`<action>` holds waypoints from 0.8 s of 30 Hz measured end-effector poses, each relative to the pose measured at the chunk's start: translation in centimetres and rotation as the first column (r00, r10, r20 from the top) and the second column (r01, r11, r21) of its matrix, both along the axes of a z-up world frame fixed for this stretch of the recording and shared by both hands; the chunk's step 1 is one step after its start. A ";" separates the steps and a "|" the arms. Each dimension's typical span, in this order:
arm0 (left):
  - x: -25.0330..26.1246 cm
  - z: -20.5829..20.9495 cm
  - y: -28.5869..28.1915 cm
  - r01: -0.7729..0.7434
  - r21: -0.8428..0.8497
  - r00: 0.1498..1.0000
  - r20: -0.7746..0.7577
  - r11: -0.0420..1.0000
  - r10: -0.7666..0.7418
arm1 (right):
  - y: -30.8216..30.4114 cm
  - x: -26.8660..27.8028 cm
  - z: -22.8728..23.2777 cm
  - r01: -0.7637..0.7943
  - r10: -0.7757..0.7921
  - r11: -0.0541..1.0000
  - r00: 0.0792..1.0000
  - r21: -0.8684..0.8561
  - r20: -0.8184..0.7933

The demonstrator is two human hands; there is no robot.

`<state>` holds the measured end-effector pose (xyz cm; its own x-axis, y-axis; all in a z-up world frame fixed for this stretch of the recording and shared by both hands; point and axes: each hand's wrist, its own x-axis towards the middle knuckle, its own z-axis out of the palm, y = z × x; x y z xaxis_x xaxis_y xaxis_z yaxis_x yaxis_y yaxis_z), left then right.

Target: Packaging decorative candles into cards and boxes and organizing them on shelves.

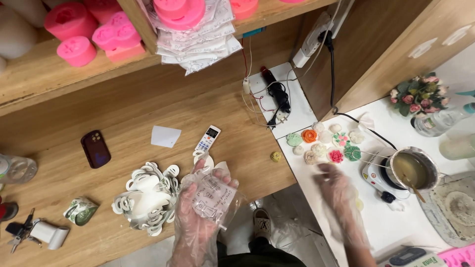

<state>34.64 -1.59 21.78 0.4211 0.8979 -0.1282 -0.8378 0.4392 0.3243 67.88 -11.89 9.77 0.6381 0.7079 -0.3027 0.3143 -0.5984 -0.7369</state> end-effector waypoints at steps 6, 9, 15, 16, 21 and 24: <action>-0.5 -1.1 -1.2 0.053 -0.052 0.998 -0.029 0.997 -0.055 | 0.8 7.0 -9.3 -0.173 0.281 0.959 0.692 -0.224 0.665; -0.8 -0.4 -2.5 0.052 -0.068 0.997 -0.051 0.996 -0.056 | 0.0 8.4 -14.2 -0.167 0.486 0.870 0.457 -0.465 0.745; -2.7 -1.5 -3.0 0.009 -0.097 0.997 -0.070 0.995 -0.016 | 0.1 6.3 -12.6 -0.184 0.276 0.961 0.583 -0.207 0.764; -3.0 -1.7 -3.0 0.006 -0.094 0.998 -0.069 0.996 -0.013 | 1.1 5.1 -11.3 -0.186 0.276 0.961 0.581 -0.205 0.765; -3.5 -1.5 -3.0 -0.024 -0.154 0.997 -0.080 0.988 0.012 | 7.4 -1.7 -4.8 -0.341 0.353 0.935 0.880 -0.095 0.317; -3.3 -1.5 -3.1 -0.010 -0.115 0.999 -0.047 0.993 0.004 | 8.8 -5.2 -2.8 -0.406 0.346 0.907 0.870 0.114 0.352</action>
<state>31.36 -4.70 20.29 0.4058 0.8789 -0.2508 -0.8261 0.4701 0.3107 62.70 -3.11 6.97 0.3521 0.9356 0.0241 0.7226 -0.2554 -0.6423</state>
